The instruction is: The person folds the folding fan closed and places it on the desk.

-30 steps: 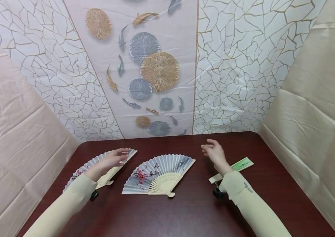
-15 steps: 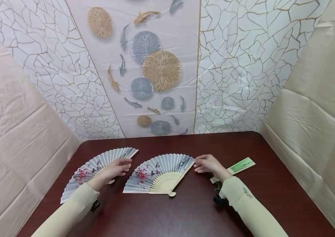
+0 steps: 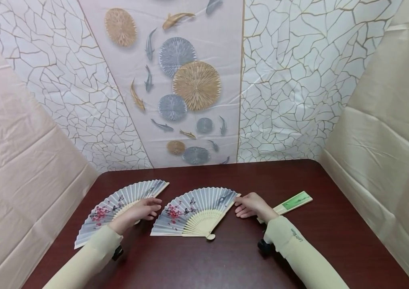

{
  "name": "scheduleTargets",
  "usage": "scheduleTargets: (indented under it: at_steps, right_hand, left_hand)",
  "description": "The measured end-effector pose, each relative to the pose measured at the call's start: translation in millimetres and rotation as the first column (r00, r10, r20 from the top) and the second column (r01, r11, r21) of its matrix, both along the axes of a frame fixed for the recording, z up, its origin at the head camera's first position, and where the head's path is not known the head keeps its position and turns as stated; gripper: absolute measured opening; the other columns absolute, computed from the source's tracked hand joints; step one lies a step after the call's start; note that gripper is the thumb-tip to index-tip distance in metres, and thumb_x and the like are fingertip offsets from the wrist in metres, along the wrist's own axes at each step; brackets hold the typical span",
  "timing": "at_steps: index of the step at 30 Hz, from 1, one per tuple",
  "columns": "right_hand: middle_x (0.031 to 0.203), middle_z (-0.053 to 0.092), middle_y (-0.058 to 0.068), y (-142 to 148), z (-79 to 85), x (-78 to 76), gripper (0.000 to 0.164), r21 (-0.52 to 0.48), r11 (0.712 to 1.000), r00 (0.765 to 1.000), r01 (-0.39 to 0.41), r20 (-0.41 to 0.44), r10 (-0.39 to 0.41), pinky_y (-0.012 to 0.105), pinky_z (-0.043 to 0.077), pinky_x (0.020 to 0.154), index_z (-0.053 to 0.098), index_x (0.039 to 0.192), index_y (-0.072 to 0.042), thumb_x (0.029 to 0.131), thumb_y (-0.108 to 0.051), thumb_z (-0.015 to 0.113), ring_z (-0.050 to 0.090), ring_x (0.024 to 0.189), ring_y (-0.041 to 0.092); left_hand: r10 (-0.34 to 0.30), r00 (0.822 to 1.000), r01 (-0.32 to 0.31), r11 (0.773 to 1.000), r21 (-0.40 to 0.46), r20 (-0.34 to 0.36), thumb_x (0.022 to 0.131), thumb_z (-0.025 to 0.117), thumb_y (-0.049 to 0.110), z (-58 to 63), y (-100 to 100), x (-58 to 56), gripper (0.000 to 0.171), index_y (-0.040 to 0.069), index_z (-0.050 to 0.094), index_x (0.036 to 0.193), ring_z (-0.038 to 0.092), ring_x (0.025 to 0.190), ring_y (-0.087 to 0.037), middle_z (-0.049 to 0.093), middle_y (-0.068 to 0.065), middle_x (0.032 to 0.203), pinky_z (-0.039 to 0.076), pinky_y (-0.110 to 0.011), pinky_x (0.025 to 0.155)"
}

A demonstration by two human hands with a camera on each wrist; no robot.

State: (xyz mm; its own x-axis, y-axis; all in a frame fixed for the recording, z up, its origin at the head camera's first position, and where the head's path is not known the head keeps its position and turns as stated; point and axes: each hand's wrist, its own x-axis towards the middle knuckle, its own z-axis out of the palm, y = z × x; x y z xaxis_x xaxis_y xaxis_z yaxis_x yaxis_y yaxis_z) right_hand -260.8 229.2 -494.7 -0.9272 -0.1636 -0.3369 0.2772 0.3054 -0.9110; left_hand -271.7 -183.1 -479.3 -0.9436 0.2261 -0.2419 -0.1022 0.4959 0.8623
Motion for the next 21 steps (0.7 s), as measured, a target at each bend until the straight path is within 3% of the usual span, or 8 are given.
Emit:
scheduleTargets:
  at_steps: [12,21]
  right_hand:
    - [0.077,0.071,0.011,-6.0,-3.2,-7.7,0.033,-0.056,0.998,0.999,0.039,0.037,-0.037,0.028,0.061,0.062,0.065,0.108,0.012,0.102,-0.020,0.059,0.071,0.064,0.015]
    - [0.077,0.071,0.010,-9.3,-8.4,-8.6,0.029,-0.169,0.982,0.993,0.083,0.092,-0.068,0.026,0.060,0.064,0.057,0.111,0.012,0.096,-0.013,0.051,0.071,0.066,0.014]
  left_hand:
    - [-0.031,0.999,0.031,1.000,0.001,-0.011,0.102,0.057,0.011,-2.3,4.1,2.6,0.037,-0.008,0.055,0.133,0.061,0.084,-0.021,0.067,-0.015,0.109,0.056,-0.030,0.071]
    - [-0.042,0.999,0.042,0.999,0.005,0.002,0.101,0.057,0.013,-0.8,7.0,1.5,0.038,-0.008,0.054,0.133,0.061,0.082,-0.020,0.066,-0.015,0.108,0.057,-0.031,0.073]
